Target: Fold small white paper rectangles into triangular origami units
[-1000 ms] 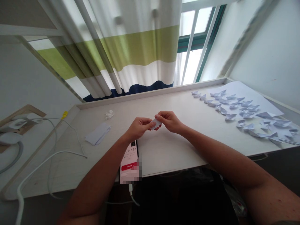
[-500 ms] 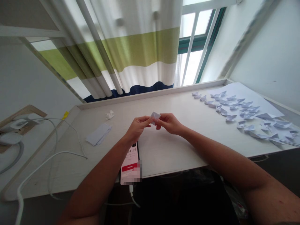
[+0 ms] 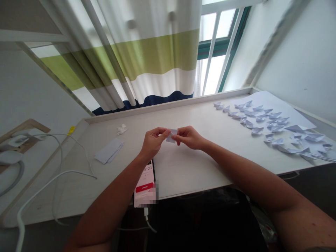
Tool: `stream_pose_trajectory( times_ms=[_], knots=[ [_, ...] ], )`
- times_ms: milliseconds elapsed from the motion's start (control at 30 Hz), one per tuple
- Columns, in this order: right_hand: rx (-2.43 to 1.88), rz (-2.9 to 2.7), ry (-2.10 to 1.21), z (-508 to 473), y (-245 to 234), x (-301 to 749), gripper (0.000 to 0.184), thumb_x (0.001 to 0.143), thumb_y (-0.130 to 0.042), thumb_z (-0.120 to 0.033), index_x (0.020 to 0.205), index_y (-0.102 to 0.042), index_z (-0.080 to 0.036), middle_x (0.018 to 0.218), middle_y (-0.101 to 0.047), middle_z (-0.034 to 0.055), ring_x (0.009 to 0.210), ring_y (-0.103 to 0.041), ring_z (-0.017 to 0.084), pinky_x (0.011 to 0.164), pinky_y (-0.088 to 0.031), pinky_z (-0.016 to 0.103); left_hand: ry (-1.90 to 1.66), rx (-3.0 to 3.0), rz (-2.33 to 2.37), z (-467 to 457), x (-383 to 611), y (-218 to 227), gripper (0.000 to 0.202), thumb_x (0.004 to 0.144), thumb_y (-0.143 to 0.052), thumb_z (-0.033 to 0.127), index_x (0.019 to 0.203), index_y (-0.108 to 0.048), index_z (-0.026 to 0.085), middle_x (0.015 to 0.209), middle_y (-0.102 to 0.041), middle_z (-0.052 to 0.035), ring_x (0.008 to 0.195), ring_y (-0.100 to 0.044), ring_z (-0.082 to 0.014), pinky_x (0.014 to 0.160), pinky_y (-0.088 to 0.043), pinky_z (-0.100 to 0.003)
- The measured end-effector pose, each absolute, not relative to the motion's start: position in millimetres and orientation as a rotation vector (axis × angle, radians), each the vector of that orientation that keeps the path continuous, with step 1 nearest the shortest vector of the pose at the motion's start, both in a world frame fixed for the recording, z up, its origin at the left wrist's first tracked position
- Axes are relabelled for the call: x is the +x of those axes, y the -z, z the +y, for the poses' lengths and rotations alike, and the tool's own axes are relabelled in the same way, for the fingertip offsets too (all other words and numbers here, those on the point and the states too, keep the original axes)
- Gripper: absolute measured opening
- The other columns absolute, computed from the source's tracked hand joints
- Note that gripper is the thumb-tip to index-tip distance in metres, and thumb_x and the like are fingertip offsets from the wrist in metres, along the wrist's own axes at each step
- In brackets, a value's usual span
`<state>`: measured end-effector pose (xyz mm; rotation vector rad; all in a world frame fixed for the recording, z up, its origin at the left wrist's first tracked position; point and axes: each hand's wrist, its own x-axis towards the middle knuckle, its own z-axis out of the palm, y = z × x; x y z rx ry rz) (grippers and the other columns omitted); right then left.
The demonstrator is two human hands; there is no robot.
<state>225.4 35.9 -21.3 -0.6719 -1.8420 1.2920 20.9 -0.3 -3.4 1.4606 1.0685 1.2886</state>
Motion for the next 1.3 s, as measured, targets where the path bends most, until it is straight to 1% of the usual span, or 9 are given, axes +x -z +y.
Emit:
stream_pose_trajectory(
  times_ms=[267, 400, 500, 667, 800, 900, 1000, 1167, 1300],
  knots=[
    [-0.692, -1.787, -1.131, 35, 19, 223, 0.051, 0.087, -0.081, -0.066, 0.074, -0.067, -0.019, 0.069, -0.066, 0.0007, 0.064, -0.058, 0.014, 0.060, -0.046, 0.028, -1.298, 1.534, 1.075, 4, 12, -6, 0.026, 0.079, -0.091, 0.045, 0.080, -0.083, 0.020, 0.081, -0.073, -0.0020, 0.077, -0.060, -0.0156, 0.078, -0.050, -0.031],
    [-0.732, -1.776, -1.113, 35, 21, 223, 0.050, 0.090, -0.078, -0.067, 0.083, -0.072, -0.018, 0.051, -0.053, -0.0060, 0.046, -0.043, 0.009, 0.045, -0.033, 0.025, -1.233, 1.457, 1.068, 4, 13, -3, 0.032, 0.081, -0.090, 0.049, 0.095, -0.085, 0.020, 0.066, -0.069, -0.0004, 0.063, -0.056, -0.0132, 0.063, -0.045, -0.028],
    [-0.743, -1.719, -1.195, 33, 23, 222, 0.051, 0.091, -0.077, -0.068, 0.097, -0.075, -0.017, 0.051, -0.060, -0.0053, 0.038, -0.046, 0.009, 0.039, -0.034, 0.024, -1.196, 1.425, 1.010, 3, 12, -2, 0.038, 0.082, -0.090, 0.049, 0.106, -0.084, 0.019, 0.072, -0.076, -0.0028, 0.060, -0.061, -0.0134, 0.059, -0.046, -0.028],
    [-0.654, -1.626, -1.233, 33, 22, 221, 0.045, 0.093, -0.079, -0.061, 0.104, -0.078, -0.017, 0.067, -0.073, 0.0002, 0.045, -0.063, 0.012, 0.042, -0.051, 0.025, -1.195, 1.414, 0.945, 0, 14, -6, 0.035, 0.084, -0.089, 0.046, 0.104, -0.083, 0.017, 0.095, -0.083, -0.0093, 0.083, -0.077, -0.0208, 0.072, -0.058, -0.032],
    [-0.576, -1.642, -1.193, 37, 24, 221, 0.033, 0.088, -0.086, -0.050, 0.101, -0.083, -0.019, 0.086, -0.077, 0.0037, 0.068, -0.075, 0.016, 0.065, -0.066, 0.032, -1.235, 1.387, 0.967, -1, 15, -8, 0.034, 0.082, -0.091, 0.045, 0.098, -0.084, 0.016, 0.096, -0.084, -0.0096, 0.088, -0.078, -0.0218, 0.081, -0.062, -0.036],
    [-0.574, -1.706, -1.120, 39, 25, 223, 0.027, 0.088, -0.087, -0.045, 0.101, -0.086, -0.022, 0.090, -0.073, 0.0031, 0.077, -0.074, 0.017, 0.072, -0.066, 0.033, -1.252, 1.358, 0.988, 1, 14, -7, 0.038, 0.072, -0.099, 0.040, 0.098, -0.083, 0.016, 0.090, -0.084, -0.0073, 0.084, -0.077, -0.0208, 0.083, -0.063, -0.038],
    [-0.564, -1.827, -1.003, 39, 24, 226, 0.023, 0.093, -0.081, -0.045, 0.105, -0.087, -0.026, 0.094, -0.071, 0.0040, 0.083, -0.072, 0.018, 0.078, -0.066, 0.036, -1.218, 1.317, 0.987, 1, 12, -7, 0.041, 0.071, -0.100, 0.040, 0.098, -0.082, 0.016, 0.090, -0.085, -0.0081, 0.084, -0.078, -0.0214, 0.086, -0.064, -0.040],
    [-0.552, -1.978, -0.863, 38, 18, 230, 0.024, 0.098, -0.077, -0.049, 0.105, -0.087, -0.029, 0.097, -0.071, 0.0057, 0.082, -0.069, 0.019, 0.081, -0.065, 0.040, -1.129, 1.230, 1.066, -1, 9, -10, 0.061, 0.069, -0.102, 0.040, 0.119, -0.078, 0.014, 0.090, -0.085, -0.0104, 0.086, -0.081, -0.0241, 0.093, -0.063, -0.046],
    [-0.601, -1.930, -0.903, 38, 20, 228, 0.031, 0.095, -0.079, -0.056, 0.095, -0.085, -0.025, 0.099, -0.074, 0.0068, 0.086, -0.072, 0.021, 0.084, -0.064, 0.040, -1.107, 1.221, 1.047, -1, 11, -8, 0.057, 0.064, -0.104, 0.043, 0.108, -0.083, 0.013, 0.093, -0.086, -0.0113, 0.089, -0.081, -0.0249, 0.099, -0.062, -0.048]
  ],
)
